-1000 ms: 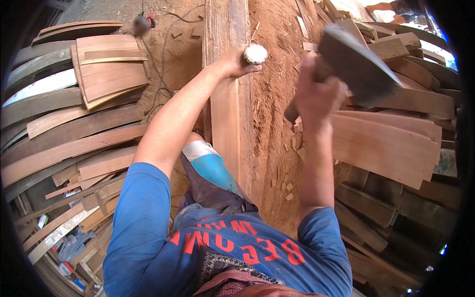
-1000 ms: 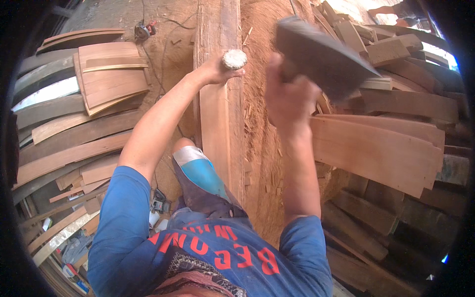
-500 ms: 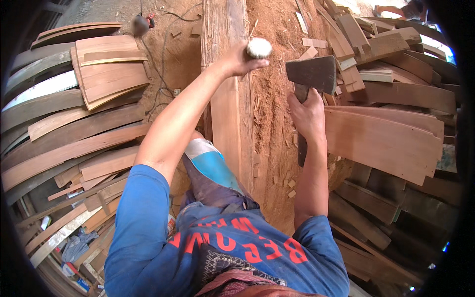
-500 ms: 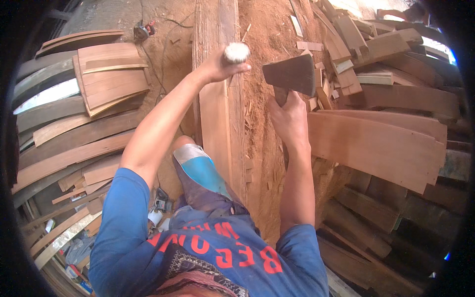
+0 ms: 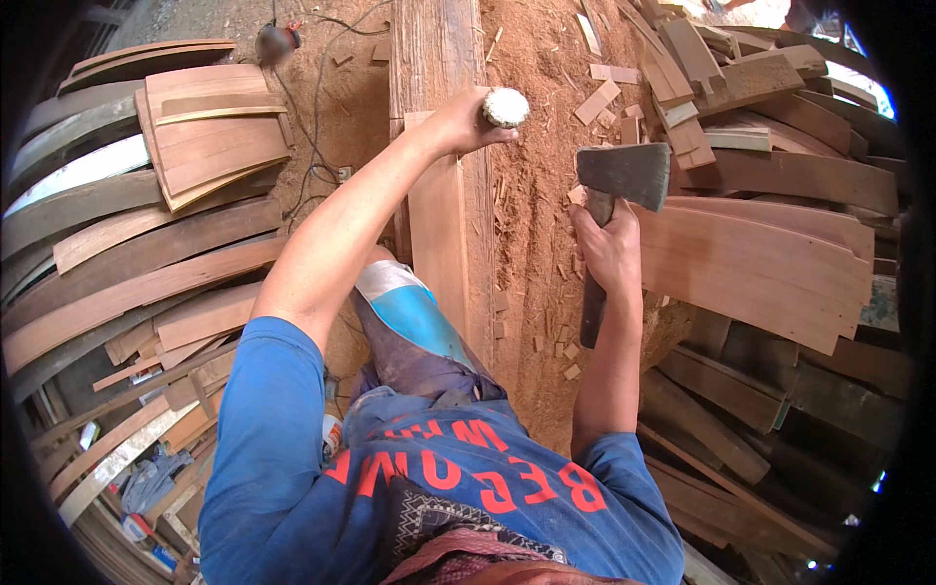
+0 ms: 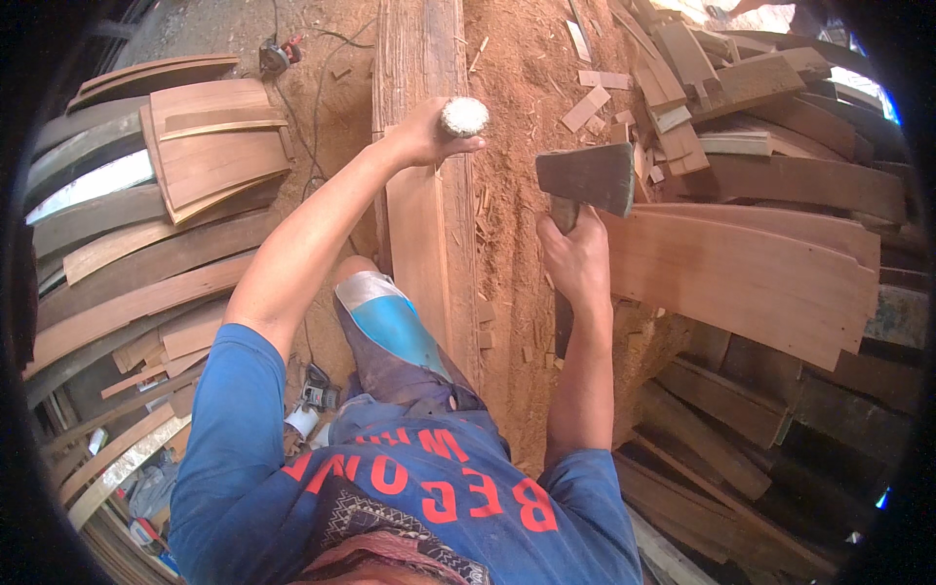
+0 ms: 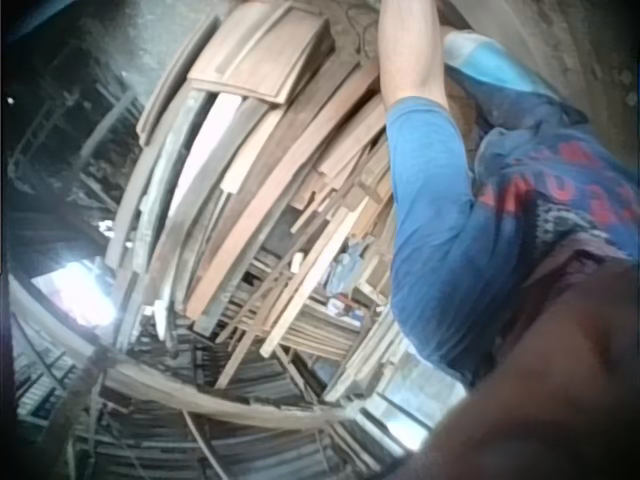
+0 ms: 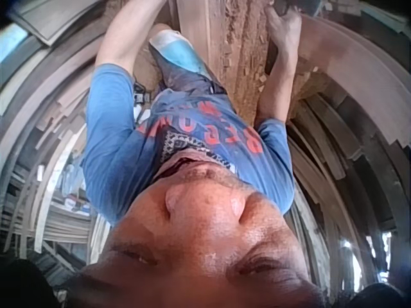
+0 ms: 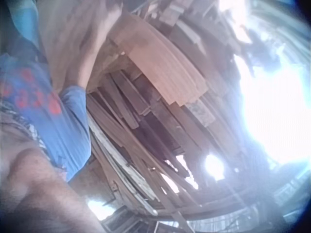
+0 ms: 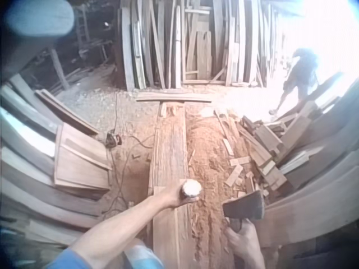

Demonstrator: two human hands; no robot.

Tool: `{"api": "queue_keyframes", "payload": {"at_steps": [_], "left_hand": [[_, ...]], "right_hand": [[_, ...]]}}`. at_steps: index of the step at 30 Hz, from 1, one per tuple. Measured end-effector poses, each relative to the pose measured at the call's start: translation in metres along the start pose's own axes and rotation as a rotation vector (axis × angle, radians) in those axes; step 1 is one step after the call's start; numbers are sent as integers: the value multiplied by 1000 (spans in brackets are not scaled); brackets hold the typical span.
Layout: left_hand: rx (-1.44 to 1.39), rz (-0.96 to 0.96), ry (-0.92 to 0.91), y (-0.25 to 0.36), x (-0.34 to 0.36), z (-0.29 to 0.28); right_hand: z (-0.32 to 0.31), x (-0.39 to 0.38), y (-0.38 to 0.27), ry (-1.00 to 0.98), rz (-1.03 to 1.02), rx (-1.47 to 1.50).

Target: The person uses a small axe and a wooden mallet to chip away at a long wooden plank resting on a workbench. They repeatedly strike the axe to remove wood chips and shape the plank, occasionally adjusting the plank's position. The workspace is cluttered with wood scraps and other planks.

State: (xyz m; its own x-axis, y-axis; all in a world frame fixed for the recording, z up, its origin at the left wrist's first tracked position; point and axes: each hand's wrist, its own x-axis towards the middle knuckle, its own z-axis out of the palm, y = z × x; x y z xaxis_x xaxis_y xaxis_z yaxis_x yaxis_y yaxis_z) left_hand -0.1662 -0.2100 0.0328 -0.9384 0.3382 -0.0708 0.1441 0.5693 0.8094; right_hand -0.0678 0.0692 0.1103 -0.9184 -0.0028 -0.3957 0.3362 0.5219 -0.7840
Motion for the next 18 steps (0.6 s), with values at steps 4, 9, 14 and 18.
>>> {"api": "queue_keyframes", "payload": {"at_steps": [4,9,14,18], "left_hand": [[19,20,4,6,-5,-2],[-76,32,37,-9,-10,5],[-91,-29,9,-3,-13,6],[-56,15,20,-2,-17,8]], "right_hand": [[-6,-2,-8,24,-14,-6],[-5,-1,-41,199,-229,57],[40,21,-57,244,-373,-235],[54,40,-44,56,-414,-475]]}}
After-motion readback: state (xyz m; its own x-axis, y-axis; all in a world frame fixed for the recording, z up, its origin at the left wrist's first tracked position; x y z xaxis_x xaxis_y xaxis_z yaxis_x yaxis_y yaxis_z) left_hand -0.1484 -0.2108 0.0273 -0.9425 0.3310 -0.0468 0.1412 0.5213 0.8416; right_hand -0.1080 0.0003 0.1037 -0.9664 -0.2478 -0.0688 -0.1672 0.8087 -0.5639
